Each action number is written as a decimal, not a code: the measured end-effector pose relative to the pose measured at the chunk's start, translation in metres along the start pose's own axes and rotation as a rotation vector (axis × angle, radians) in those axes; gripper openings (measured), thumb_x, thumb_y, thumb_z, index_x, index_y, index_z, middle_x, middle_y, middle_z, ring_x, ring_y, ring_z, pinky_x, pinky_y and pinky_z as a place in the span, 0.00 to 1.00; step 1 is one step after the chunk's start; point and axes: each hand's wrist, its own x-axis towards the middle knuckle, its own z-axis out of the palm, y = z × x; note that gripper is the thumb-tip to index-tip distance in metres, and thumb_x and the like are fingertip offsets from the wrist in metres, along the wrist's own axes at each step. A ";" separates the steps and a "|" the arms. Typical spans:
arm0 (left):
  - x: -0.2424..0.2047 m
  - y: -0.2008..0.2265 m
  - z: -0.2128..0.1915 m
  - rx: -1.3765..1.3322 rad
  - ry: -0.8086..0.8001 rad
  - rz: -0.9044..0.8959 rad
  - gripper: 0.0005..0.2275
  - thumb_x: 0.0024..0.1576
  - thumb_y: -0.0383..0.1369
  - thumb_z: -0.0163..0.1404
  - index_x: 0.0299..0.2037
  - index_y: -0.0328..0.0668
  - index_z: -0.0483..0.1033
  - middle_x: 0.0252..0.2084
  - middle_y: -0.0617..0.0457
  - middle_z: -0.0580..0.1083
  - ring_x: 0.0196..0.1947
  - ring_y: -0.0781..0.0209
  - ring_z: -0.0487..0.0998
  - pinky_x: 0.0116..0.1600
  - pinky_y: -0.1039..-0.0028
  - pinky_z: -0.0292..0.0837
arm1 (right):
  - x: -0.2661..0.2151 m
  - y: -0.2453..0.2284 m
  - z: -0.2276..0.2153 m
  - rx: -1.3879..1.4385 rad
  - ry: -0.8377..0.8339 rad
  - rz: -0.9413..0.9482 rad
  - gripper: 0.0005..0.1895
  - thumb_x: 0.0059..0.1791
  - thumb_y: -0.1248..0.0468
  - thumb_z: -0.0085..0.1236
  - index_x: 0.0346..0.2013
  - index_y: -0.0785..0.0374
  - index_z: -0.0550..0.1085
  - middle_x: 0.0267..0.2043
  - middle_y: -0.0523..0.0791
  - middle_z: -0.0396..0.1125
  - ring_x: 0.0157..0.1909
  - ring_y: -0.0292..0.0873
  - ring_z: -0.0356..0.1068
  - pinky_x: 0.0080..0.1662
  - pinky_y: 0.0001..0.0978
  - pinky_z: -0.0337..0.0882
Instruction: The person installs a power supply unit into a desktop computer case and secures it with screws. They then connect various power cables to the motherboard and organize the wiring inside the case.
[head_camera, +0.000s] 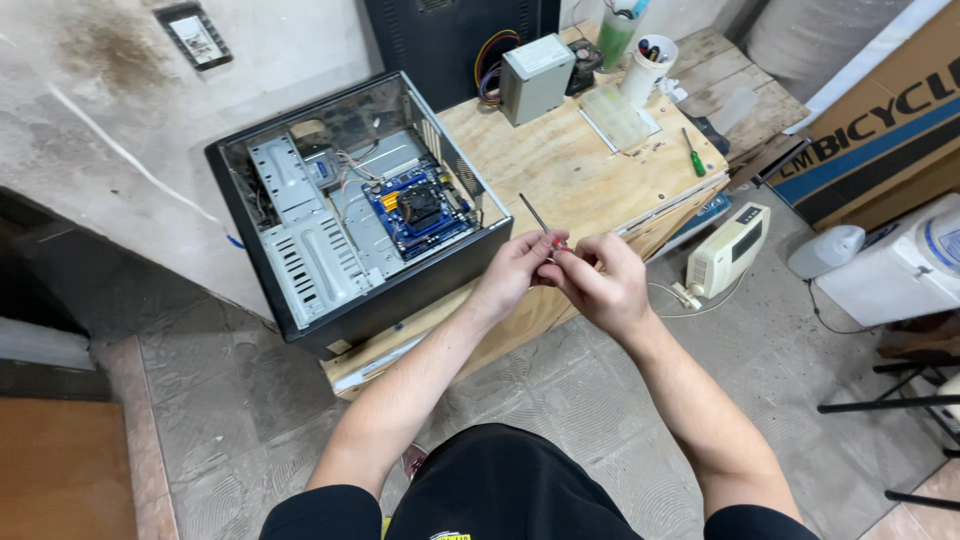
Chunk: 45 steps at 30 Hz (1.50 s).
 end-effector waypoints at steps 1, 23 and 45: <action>0.005 -0.005 0.008 0.001 -0.006 -0.005 0.15 0.75 0.41 0.53 0.63 0.39 0.81 0.43 0.47 0.85 0.38 0.56 0.91 0.41 0.71 0.91 | -0.005 0.003 -0.006 -0.006 -0.001 0.005 0.04 0.56 0.58 0.70 0.40 0.51 0.86 0.38 0.43 0.70 0.32 0.43 0.70 0.36 0.37 0.77; 0.074 -0.032 0.070 0.808 0.199 0.337 0.06 0.63 0.30 0.64 0.49 0.43 0.88 0.36 0.43 0.86 0.36 0.52 0.89 0.39 0.68 0.85 | -0.096 0.118 -0.013 0.236 -0.450 0.649 0.10 0.54 0.60 0.72 0.47 0.60 0.83 0.36 0.47 0.76 0.39 0.50 0.81 0.43 0.45 0.79; 0.165 0.057 0.031 0.930 0.161 0.308 0.05 0.64 0.32 0.61 0.46 0.49 0.88 0.30 0.50 0.84 0.29 0.58 0.81 0.35 0.68 0.79 | -0.151 0.332 0.169 -0.225 -1.190 0.976 0.23 0.55 0.42 0.58 0.48 0.54 0.88 0.46 0.52 0.81 0.55 0.62 0.83 0.56 0.58 0.82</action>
